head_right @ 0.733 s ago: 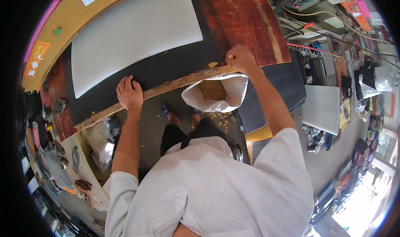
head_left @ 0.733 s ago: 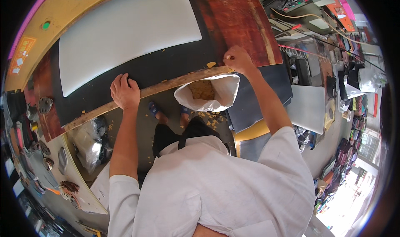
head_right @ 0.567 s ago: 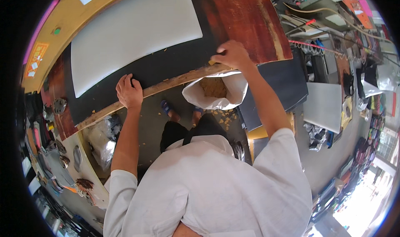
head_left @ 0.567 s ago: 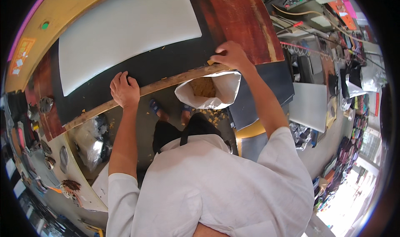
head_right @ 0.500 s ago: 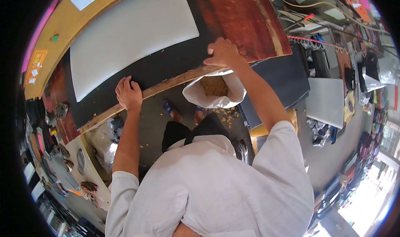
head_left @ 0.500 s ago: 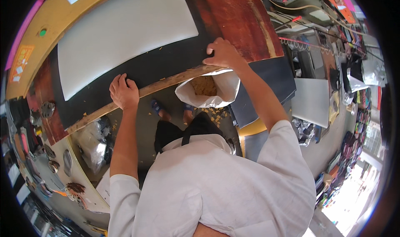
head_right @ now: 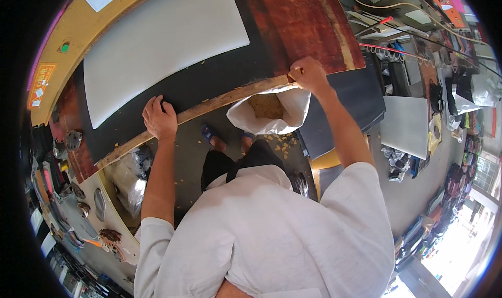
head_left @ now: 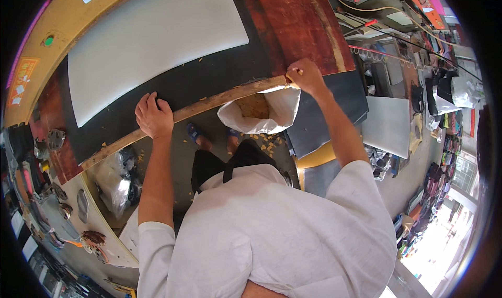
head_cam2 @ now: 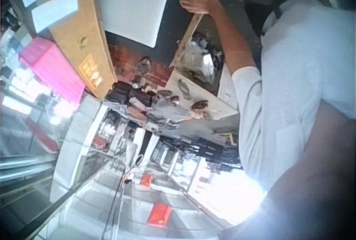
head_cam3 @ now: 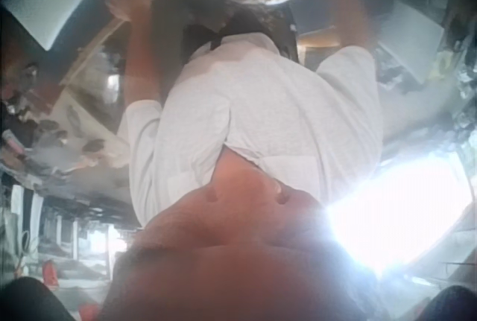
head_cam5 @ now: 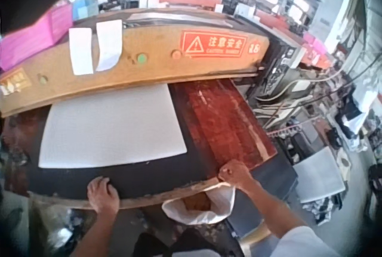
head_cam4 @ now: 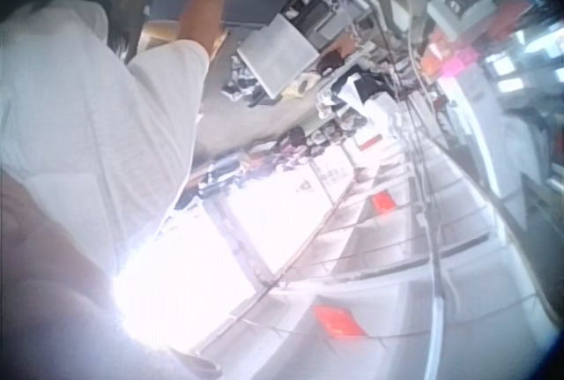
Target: The person retrieves a paper from a pink basket, opens a drawer to place it inside, and writes on a document with a red pen. They then sweep debris from a workbench into a bag and fold a large black sheet of material.
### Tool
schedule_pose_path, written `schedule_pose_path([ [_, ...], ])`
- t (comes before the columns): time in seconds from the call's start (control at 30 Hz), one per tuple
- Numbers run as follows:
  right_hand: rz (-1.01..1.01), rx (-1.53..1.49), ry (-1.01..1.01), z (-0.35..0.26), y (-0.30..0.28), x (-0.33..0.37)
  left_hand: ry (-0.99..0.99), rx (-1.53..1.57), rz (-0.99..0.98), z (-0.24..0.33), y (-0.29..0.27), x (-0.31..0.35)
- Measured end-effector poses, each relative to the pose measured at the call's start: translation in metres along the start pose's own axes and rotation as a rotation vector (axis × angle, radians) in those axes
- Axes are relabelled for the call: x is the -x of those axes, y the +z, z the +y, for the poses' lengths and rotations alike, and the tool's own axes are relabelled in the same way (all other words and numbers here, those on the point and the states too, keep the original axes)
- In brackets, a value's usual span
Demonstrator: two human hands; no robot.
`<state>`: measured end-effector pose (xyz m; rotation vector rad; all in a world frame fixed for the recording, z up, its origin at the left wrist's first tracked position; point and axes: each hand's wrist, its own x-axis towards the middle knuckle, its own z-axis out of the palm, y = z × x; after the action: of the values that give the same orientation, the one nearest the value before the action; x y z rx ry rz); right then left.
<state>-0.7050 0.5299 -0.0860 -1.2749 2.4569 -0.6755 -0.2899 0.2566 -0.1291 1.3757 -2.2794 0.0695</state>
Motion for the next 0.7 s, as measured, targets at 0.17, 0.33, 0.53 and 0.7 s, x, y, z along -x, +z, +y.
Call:
schedule_pose_path([
  [0.17,0.104,-0.040,-0.022,0.002,0.030,0.068,-0.019,0.015,-0.020,0.002,-0.002,-0.002],
  [0.33,0.341,-0.123,0.095,-0.006,0.024,0.048,-0.012,0.001,-0.015,0.002,-0.003,-0.002],
  [0.53,0.282,0.190,-0.078,-0.017,0.021,0.042,0.006,0.025,0.022,0.005,-0.005,-0.002],
  [0.7,0.113,-0.018,0.184,-0.019,0.024,0.076,-0.024,0.027,0.010,0.006,-0.005,-0.002],
])
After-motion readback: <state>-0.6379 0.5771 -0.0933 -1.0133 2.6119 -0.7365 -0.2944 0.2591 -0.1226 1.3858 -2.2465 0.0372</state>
